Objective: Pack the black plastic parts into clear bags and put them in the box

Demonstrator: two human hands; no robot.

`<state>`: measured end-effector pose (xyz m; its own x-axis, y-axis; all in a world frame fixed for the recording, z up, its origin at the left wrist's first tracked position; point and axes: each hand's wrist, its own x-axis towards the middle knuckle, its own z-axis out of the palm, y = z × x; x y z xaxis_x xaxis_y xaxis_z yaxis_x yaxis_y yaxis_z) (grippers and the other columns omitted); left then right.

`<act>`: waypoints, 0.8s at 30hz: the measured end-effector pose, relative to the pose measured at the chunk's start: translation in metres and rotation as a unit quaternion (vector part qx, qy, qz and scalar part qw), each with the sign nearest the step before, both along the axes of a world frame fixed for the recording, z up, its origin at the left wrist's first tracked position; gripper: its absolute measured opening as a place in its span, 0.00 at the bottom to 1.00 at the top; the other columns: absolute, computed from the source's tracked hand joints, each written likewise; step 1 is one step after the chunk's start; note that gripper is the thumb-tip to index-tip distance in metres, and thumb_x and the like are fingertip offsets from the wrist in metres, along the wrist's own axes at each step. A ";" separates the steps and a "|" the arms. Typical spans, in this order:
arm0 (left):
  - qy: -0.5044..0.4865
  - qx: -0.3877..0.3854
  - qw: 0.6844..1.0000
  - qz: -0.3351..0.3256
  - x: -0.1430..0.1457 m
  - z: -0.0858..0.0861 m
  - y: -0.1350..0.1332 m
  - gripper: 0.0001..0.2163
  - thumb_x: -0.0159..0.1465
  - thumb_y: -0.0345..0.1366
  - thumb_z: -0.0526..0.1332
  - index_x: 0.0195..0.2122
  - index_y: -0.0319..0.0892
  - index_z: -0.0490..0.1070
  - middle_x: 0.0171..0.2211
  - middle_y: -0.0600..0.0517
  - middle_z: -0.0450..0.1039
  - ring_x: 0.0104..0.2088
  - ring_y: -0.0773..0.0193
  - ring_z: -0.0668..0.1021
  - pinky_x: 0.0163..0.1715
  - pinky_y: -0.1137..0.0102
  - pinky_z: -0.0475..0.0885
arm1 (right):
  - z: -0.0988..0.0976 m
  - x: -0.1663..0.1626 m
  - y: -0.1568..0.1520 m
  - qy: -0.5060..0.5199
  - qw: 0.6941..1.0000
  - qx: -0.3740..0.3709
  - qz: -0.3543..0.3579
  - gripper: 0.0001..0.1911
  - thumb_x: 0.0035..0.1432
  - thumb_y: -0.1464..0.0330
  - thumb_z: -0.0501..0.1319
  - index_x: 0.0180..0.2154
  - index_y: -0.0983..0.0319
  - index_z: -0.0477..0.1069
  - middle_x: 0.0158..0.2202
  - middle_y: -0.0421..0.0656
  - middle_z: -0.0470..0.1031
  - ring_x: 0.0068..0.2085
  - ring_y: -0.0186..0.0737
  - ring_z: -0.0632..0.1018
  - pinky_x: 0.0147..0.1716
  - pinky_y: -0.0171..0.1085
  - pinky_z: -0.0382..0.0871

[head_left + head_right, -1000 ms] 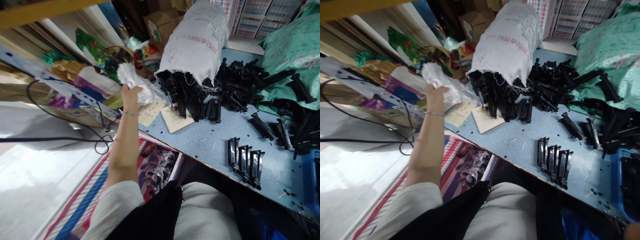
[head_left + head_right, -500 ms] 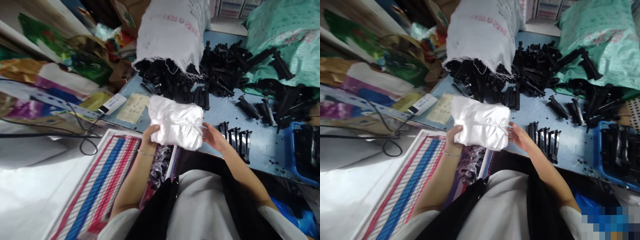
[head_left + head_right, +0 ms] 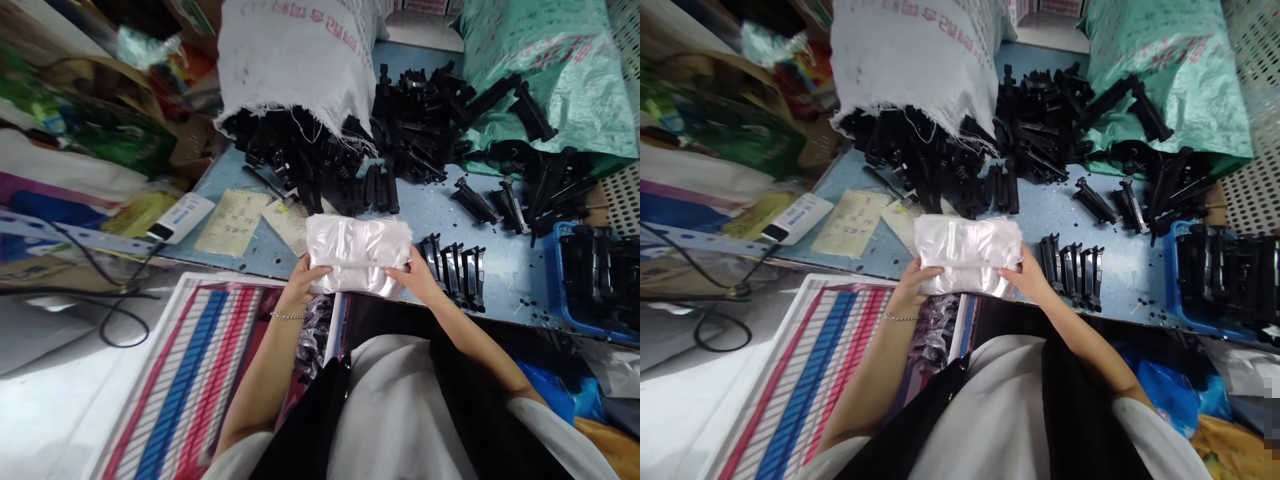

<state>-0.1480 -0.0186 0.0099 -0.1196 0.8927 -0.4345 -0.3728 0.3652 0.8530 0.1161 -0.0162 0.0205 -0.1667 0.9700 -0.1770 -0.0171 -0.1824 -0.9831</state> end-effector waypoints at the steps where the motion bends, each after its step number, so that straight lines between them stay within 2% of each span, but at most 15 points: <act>1: 0.003 0.001 1.000 0.001 0.000 0.001 0.000 0.25 0.37 0.30 0.75 0.39 0.41 0.76 0.30 0.54 0.81 0.28 0.61 0.80 0.31 0.70 0.75 | 0.000 0.000 0.000 0.001 1.000 -0.003 0.000 0.37 0.45 0.64 0.73 0.57 0.57 0.65 0.53 0.45 0.74 0.55 0.51 0.75 0.58 0.48 0.68; 9: 0.019 0.042 0.999 -0.024 0.004 0.012 -0.005 0.26 0.39 0.33 0.76 0.42 0.40 0.76 0.34 0.51 0.81 0.32 0.58 0.82 0.33 0.69 0.76 | -0.007 0.004 0.004 0.023 0.999 -0.028 -0.018 0.36 0.42 0.63 0.74 0.54 0.55 0.67 0.51 0.43 0.76 0.53 0.50 0.75 0.57 0.48 0.68; 16: 0.030 0.052 0.996 -0.061 0.004 0.020 -0.010 0.32 0.41 0.36 0.78 0.49 0.40 0.74 0.40 0.49 0.81 0.36 0.57 0.81 0.36 0.69 0.77 | -0.015 0.004 0.002 0.069 0.992 -0.099 -0.038 0.32 0.39 0.64 0.75 0.48 0.56 0.69 0.47 0.42 0.79 0.49 0.48 0.78 0.54 0.47 0.71; 20: 0.008 0.039 0.997 -0.073 0.003 0.020 -0.012 0.32 0.43 0.38 0.77 0.50 0.40 0.75 0.41 0.47 0.81 0.37 0.55 0.82 0.36 0.68 0.77 | -0.012 0.005 -0.001 0.080 0.990 -0.109 -0.036 0.32 0.39 0.63 0.76 0.48 0.55 0.69 0.47 0.42 0.79 0.50 0.47 0.78 0.54 0.48 0.71; 24: -0.022 0.023 0.998 -0.052 0.002 0.013 -0.014 0.29 0.45 0.42 0.75 0.49 0.39 0.76 0.38 0.46 0.82 0.35 0.54 0.83 0.33 0.68 0.76 | -0.010 0.008 -0.004 0.091 0.987 -0.127 -0.031 0.31 0.39 0.63 0.77 0.46 0.55 0.70 0.47 0.42 0.79 0.49 0.47 0.79 0.53 0.47 0.73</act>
<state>-0.1464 -0.0323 0.0232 -0.0075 0.9187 -0.3949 -0.3732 0.3638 0.8534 0.1237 -0.0203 0.0102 -0.1595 0.9077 -0.3882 -0.2079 -0.4153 -0.8856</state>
